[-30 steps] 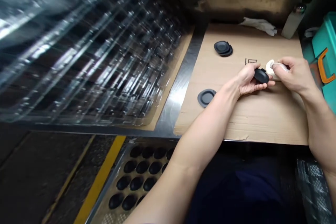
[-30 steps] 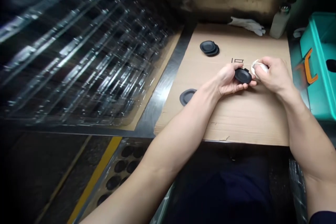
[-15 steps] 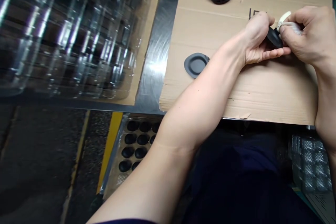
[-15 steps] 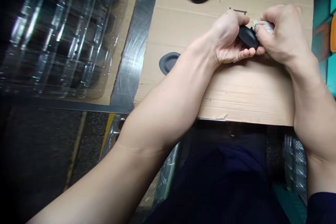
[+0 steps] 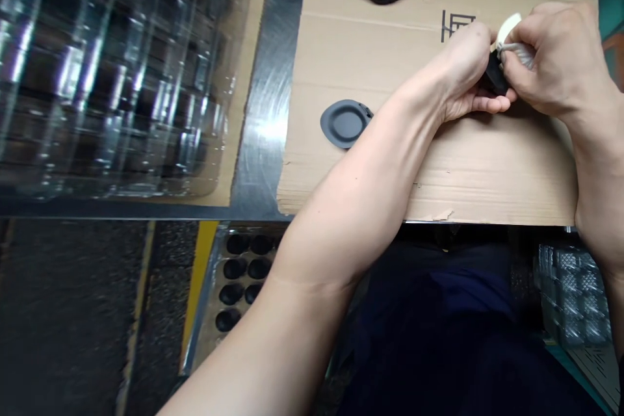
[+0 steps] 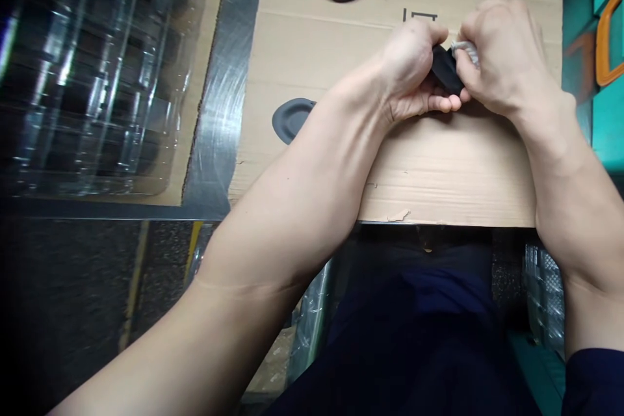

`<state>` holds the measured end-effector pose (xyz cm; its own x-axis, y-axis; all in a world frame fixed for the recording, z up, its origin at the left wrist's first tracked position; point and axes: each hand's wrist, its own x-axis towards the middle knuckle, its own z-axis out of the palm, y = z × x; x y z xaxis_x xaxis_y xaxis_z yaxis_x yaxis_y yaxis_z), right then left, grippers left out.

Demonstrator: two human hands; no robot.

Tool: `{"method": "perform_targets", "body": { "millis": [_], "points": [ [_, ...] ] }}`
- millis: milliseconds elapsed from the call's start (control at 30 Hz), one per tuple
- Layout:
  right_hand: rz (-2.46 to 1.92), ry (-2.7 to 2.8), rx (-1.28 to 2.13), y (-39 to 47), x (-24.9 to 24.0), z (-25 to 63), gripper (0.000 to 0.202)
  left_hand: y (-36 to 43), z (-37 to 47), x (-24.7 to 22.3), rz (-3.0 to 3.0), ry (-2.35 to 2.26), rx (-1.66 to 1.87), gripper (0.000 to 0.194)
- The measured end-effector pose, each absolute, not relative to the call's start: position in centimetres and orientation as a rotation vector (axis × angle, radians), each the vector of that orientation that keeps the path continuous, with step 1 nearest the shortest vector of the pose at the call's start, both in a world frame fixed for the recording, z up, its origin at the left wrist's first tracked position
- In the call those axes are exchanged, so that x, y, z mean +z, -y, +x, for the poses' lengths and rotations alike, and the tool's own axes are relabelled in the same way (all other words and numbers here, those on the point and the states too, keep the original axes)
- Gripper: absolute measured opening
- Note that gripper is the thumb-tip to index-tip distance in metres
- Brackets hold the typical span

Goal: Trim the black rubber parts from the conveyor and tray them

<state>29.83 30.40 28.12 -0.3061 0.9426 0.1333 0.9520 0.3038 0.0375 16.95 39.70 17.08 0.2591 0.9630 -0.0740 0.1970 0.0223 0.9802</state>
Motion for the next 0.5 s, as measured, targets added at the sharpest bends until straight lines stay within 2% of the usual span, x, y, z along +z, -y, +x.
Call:
{"method": "perform_targets", "body": {
  "millis": [100, 267, 400, 500],
  "points": [
    [-1.827, 2.466, -0.194, -30.3, 28.3, 29.6, 0.033, -39.7, 16.8, 17.1, 1.593, -1.107, 0.9, 0.084],
    [-1.78, 2.475, -0.136, -30.4, 28.4, 29.7, 0.032, -38.5, 16.4, 18.8, 1.679, -1.192, 0.867, 0.096],
    [-1.746, 2.45, -0.059, -30.5, 28.4, 29.9, 0.032, -38.0, 16.3, 19.6, 1.647, -1.199, 0.867, 0.09],
    [-1.757, 2.458, -0.11, -30.5, 28.4, 30.1, 0.035, -37.7, 16.3, 19.5, 1.654, -1.184, 0.77, 0.094]
  ]
}}
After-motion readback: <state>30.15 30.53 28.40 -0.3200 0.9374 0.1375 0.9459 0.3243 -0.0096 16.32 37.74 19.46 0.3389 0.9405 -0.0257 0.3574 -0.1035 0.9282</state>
